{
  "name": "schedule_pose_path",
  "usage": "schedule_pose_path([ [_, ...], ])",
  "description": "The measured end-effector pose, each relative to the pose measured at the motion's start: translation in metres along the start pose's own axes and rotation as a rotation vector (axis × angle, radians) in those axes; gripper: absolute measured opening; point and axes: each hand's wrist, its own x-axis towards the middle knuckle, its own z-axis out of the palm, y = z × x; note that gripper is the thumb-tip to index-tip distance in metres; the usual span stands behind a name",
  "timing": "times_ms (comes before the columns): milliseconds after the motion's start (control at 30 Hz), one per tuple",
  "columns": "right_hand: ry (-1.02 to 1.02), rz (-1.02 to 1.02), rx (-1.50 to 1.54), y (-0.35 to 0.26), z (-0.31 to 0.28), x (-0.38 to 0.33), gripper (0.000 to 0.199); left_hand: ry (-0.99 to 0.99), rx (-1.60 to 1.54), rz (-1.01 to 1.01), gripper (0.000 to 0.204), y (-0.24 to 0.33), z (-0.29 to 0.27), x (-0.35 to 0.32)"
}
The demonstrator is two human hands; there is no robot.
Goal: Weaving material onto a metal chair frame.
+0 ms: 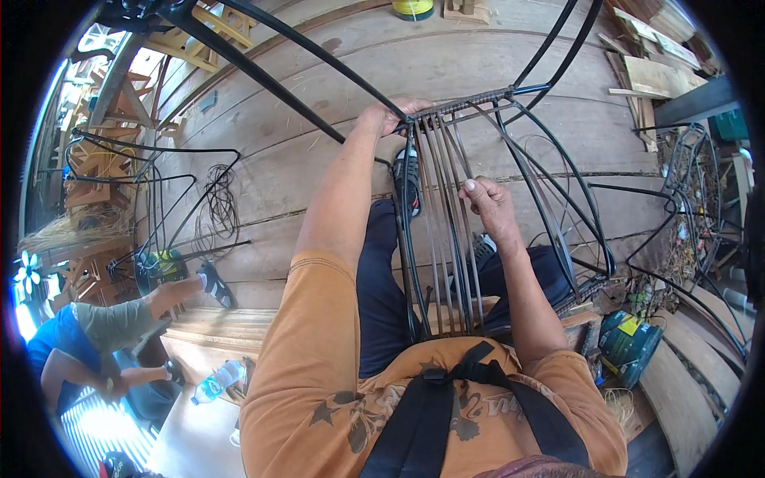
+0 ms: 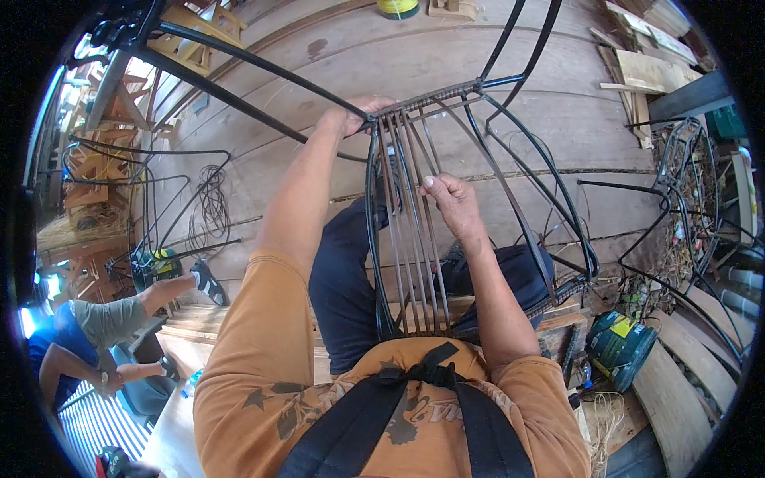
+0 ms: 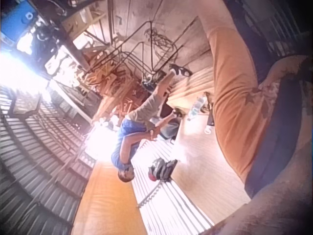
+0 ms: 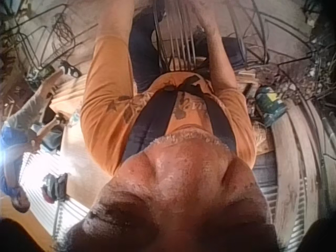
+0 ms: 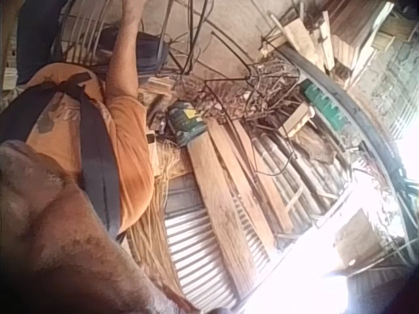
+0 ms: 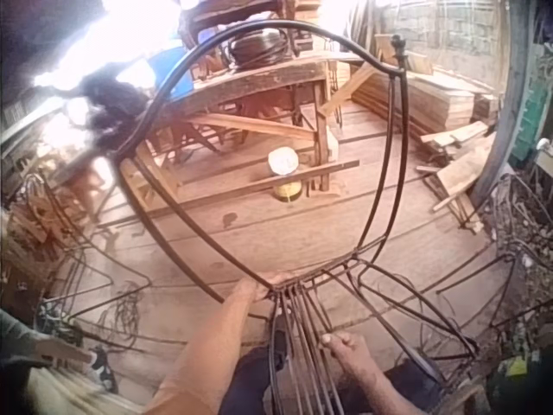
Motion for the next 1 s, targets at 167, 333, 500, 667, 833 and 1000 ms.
schedule_pose_path([
  [167, -0.012, -0.020, -0.009, 0.000, -0.002, 0.000, 0.031, 0.078, -0.071, -0.036, 0.018, 0.002, 0.008, -0.001],
  [333, -0.004, -0.056, -0.017, -0.005, 0.001, 0.000, 0.031, 0.046, -0.025, -0.035, 0.021, -0.003, -0.002, 0.005],
  [500, -0.006, -0.058, -0.026, -0.010, 0.002, -0.001, 0.031, 0.062, -0.060, -0.034, 0.028, 0.001, -0.003, 0.002],
  [667, -0.017, -0.063, -0.038, -0.010, 0.001, -0.001, 0.030, 0.102, -0.183, -0.066, 0.034, 0.004, 0.007, -0.006],
  [833, -0.006, -0.085, -0.102, -0.011, -0.001, -0.002, 0.029, 0.084, -0.193, -0.012, 0.030, 0.002, 0.006, -0.007],
  [1000, -0.017, -0.075, -0.103, -0.013, 0.001, -0.002, 0.029, -0.007, -0.055, 0.037, 0.024, 0.010, 0.009, -0.012],
])
